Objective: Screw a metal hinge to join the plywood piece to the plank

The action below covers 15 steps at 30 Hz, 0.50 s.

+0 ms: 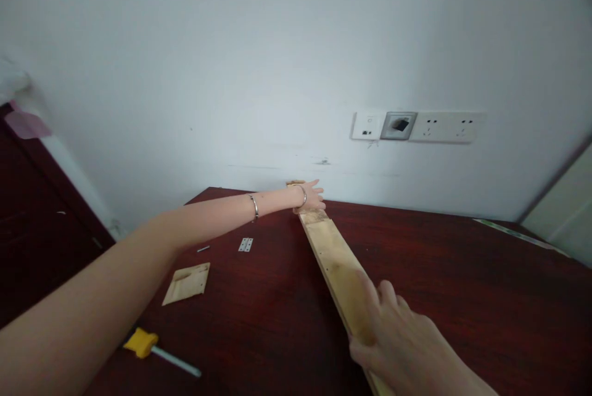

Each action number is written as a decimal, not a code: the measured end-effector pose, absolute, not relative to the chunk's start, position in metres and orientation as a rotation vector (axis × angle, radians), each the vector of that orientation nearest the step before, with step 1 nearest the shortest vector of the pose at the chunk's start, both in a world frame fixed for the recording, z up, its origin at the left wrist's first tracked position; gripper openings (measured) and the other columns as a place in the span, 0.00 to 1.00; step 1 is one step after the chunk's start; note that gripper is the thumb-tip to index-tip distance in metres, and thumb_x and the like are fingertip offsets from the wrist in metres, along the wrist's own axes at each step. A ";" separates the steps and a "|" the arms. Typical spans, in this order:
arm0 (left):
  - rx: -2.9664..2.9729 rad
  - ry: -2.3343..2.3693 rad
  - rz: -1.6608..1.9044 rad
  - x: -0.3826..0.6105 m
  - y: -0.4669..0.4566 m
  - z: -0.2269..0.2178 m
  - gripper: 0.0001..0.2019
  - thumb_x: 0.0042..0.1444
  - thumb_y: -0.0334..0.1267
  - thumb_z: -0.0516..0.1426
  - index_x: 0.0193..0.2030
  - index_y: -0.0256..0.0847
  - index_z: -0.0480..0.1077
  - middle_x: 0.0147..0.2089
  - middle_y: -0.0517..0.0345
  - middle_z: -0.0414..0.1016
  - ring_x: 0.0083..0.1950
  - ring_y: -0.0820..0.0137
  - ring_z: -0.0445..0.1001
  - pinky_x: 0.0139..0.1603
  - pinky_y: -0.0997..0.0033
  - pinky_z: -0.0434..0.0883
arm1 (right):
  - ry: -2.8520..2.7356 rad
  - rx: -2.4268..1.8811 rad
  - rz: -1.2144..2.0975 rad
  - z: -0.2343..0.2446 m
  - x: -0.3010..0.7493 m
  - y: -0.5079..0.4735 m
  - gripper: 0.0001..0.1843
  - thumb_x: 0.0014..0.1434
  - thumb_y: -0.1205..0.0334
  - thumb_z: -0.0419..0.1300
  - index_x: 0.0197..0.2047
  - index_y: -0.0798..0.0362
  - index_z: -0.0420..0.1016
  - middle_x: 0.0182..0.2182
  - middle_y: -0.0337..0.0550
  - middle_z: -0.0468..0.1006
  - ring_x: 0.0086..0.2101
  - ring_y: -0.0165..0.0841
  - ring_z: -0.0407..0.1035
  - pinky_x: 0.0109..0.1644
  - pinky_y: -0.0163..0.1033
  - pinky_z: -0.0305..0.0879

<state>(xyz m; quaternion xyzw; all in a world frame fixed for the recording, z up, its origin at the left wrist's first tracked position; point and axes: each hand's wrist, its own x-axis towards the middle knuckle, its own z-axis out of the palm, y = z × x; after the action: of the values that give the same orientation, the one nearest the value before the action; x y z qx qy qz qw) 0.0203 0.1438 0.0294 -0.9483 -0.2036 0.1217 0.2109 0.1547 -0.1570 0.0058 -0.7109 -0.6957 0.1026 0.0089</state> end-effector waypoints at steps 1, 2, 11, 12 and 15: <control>-2.617 -0.554 0.404 0.005 0.148 0.038 0.23 0.31 0.24 0.63 0.36 0.51 0.70 0.40 0.62 0.74 0.52 0.60 0.64 0.65 0.50 0.46 | -2.197 -2.170 0.307 0.013 0.155 -0.149 0.32 0.47 0.58 0.58 0.57 0.49 0.63 0.42 0.54 0.70 0.39 0.51 0.71 0.34 0.47 0.66; -2.598 -0.573 0.429 -0.011 0.152 0.045 0.23 0.31 0.25 0.64 0.36 0.50 0.70 0.39 0.61 0.74 0.52 0.59 0.64 0.65 0.48 0.45 | -2.224 -2.103 0.279 0.020 0.156 -0.140 0.34 0.46 0.58 0.58 0.59 0.48 0.61 0.42 0.53 0.71 0.40 0.51 0.71 0.33 0.46 0.65; -2.432 -1.238 0.626 -0.157 0.173 0.064 0.30 0.24 0.32 0.69 0.41 0.42 0.69 0.44 0.56 0.74 0.50 0.59 0.68 0.65 0.52 0.43 | -2.537 -1.455 0.144 0.028 0.149 0.004 0.44 0.43 0.58 0.62 0.64 0.53 0.56 0.53 0.52 0.69 0.48 0.48 0.63 0.46 0.46 0.63; -2.404 -1.303 0.640 -0.170 0.174 0.062 0.31 0.23 0.32 0.69 0.41 0.42 0.68 0.44 0.55 0.74 0.50 0.59 0.69 0.65 0.52 0.43 | -2.574 -1.386 0.142 0.025 0.142 0.022 0.43 0.44 0.58 0.61 0.63 0.55 0.57 0.54 0.52 0.69 0.48 0.48 0.63 0.48 0.47 0.62; -2.348 -1.491 0.614 -0.208 0.178 0.056 0.33 0.21 0.31 0.69 0.42 0.41 0.68 0.46 0.54 0.74 0.50 0.59 0.69 0.64 0.51 0.47 | -2.666 -1.288 0.138 0.016 0.117 0.069 0.42 0.45 0.59 0.61 0.63 0.60 0.57 0.51 0.56 0.72 0.47 0.48 0.65 0.50 0.46 0.61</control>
<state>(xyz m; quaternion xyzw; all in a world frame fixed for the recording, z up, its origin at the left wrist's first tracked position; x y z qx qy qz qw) -0.2082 0.1784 0.0559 -0.8155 -0.5179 0.2131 0.1461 0.1165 0.0692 0.0158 -0.4327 -0.8959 0.0465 0.0887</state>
